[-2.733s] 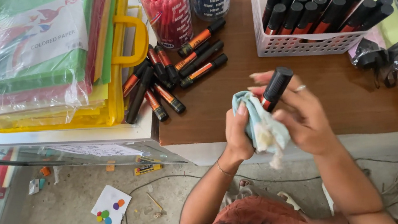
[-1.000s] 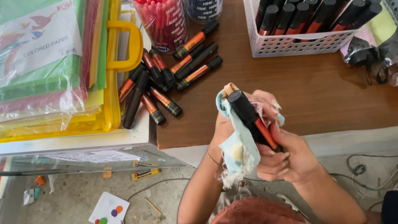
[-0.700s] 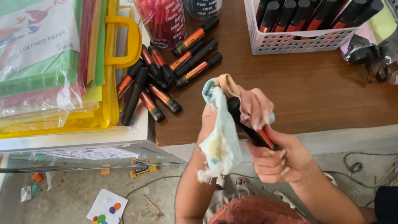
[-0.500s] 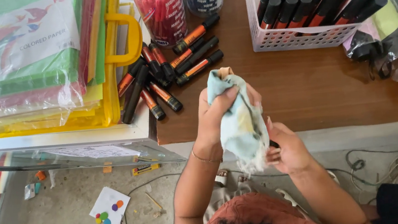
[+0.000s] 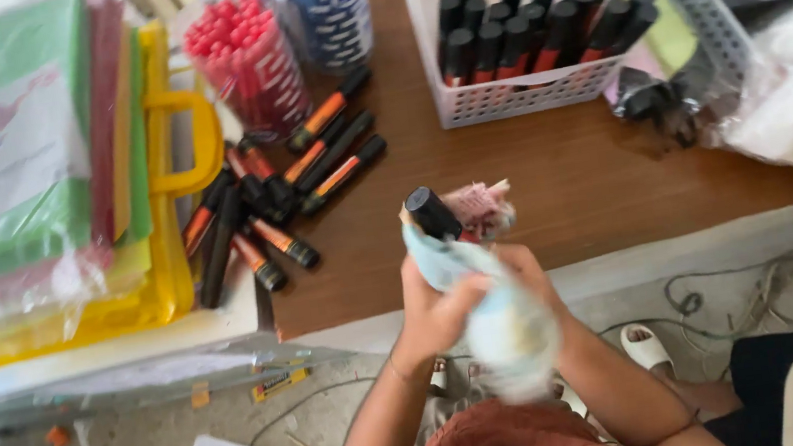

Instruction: Cleaning individual black markers with a cloth and placing them into a basket

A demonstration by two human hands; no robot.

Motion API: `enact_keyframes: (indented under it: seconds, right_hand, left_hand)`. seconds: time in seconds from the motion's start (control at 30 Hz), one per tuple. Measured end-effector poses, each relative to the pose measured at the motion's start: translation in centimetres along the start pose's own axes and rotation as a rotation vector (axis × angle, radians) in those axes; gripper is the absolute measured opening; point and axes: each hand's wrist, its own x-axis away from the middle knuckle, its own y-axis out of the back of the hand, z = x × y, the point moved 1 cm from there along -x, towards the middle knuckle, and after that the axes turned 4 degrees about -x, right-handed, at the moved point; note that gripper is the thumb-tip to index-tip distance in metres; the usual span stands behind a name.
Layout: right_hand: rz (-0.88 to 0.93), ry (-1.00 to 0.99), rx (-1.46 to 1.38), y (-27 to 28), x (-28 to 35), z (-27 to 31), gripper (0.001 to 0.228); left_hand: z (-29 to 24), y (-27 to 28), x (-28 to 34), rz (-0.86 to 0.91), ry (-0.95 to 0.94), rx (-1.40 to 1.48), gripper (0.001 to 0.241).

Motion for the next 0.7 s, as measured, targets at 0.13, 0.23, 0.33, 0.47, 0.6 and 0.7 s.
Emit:
enact_keyframes:
  seconds: [0.13,0.23,0.33,0.47,0.6,0.7]
  right_hand:
    - [0.067,0.185,0.365,-1.4,1.1,3.2,0.04]
    - [0.151,0.323,0.679,-3.4,1.7,6.1,0.054]
    - [0.19,0.347,0.935,-4.8,3.2,7.5,0.063]
    - [0.102,0.705,1.147,-5.5,4.1,8.8,0.027]
    - [0.176,0.958,1.154,-6.0,3.6,11.6,0.013]
    - [0.077,1.19,1.159,-4.6,3.5,12.8,0.014]
  left_hand:
    - [-18.3,-4.2,0.2,0.27,-0.108,0.081,0.05]
    - [-21.1,-5.3,-0.6,0.119,-0.237,0.017,0.032]
    - [-16.6,-3.8,-0.3,-0.094,-0.041,-0.413,0.037]
    - [-9.8,-1.5,0.9,-0.082,-0.397,-0.927,0.072]
    - [-13.9,-2.3,0.7,0.006,-0.402,-0.897,0.045]
    - [-15.8,-2.4,0.4,-0.089,-0.661,-0.831,0.015]
